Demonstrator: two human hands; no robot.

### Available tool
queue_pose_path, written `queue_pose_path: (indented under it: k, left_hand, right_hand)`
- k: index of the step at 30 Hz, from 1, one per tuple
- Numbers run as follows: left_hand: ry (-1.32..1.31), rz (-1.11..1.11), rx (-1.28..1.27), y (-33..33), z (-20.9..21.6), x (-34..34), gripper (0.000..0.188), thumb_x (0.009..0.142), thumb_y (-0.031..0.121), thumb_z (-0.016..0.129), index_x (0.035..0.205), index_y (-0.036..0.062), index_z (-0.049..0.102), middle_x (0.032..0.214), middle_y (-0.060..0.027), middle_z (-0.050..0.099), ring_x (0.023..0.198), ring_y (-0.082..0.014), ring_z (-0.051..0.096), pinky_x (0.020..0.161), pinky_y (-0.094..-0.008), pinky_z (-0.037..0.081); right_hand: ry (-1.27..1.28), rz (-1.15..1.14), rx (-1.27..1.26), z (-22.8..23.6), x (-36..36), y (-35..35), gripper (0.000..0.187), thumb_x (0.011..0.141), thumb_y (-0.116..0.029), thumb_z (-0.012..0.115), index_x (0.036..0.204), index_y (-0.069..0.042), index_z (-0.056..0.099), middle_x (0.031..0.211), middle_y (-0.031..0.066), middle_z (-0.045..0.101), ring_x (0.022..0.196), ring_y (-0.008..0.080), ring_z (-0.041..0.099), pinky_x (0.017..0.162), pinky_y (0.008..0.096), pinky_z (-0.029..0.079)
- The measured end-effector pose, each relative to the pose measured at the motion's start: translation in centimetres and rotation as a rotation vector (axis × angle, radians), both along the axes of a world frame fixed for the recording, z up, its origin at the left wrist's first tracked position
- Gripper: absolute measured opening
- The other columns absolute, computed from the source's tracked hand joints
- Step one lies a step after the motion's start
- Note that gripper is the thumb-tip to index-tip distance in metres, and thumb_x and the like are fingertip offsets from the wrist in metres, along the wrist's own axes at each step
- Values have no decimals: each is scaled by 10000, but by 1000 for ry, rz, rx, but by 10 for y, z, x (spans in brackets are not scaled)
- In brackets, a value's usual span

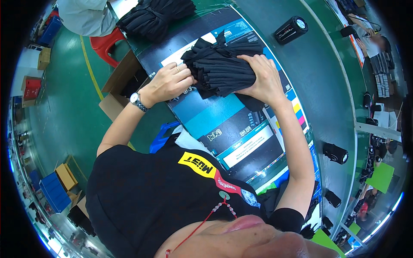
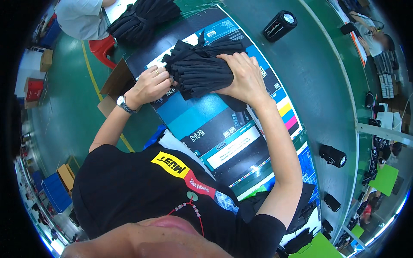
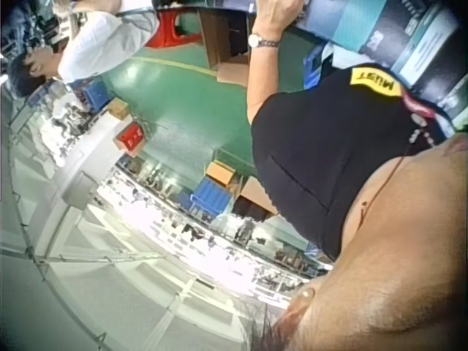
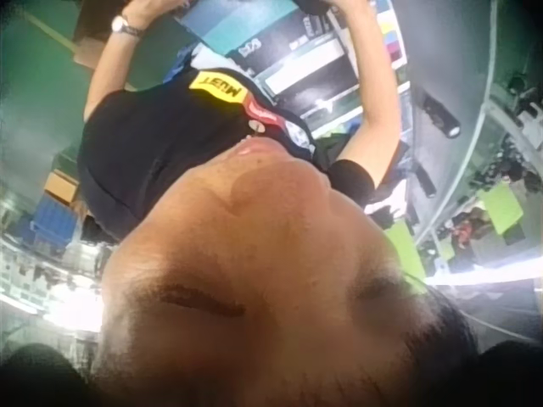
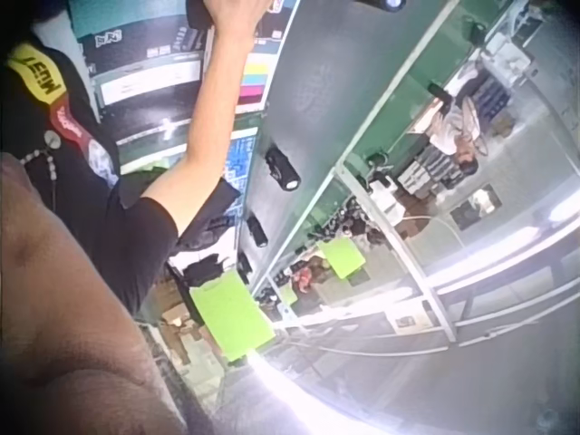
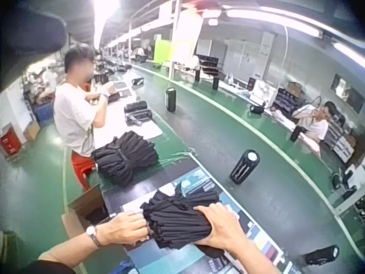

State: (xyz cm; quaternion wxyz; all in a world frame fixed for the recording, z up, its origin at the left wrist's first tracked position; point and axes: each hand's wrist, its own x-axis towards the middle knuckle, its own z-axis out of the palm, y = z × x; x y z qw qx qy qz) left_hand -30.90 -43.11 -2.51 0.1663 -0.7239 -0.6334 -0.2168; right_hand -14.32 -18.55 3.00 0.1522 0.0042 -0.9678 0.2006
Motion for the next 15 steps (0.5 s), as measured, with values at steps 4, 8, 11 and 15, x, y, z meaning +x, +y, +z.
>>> queue_pose_path:
  k: [4,8,11,15]
  left_hand:
    - [-51,112,5,-9,-1,-12,223,716,135,723,698,69,511,699,-53,510,697,-202,552,619,-322,435]
    - [-403,491,220,-63,-9,-41,119,736,-12,681,707,8,567,639,-104,507,567,-272,515,532,-345,409]
    - [-622,452,317,-71,7,-28,195,846,5,643,715,-11,500,620,-61,424,558,-172,444,525,-284,356]
    - [-842,333,496,-47,32,-16,229,907,25,573,715,-6,453,624,-34,388,577,-133,415,541,-268,330]
  right_hand:
    - [2,-9,20,1,11,1,681,515,-301,871,1110,-98,610,893,70,584,917,249,561,775,359,379]
    - [71,-149,54,-10,42,24,654,528,-168,837,1128,-86,589,907,84,577,904,277,559,808,368,387]
    - [39,-173,111,-4,36,30,664,537,-187,835,1139,-75,580,914,90,574,919,276,551,815,367,382]
    - [87,-56,136,-13,9,18,693,530,-223,841,1154,-83,576,919,89,546,939,274,533,816,371,380]
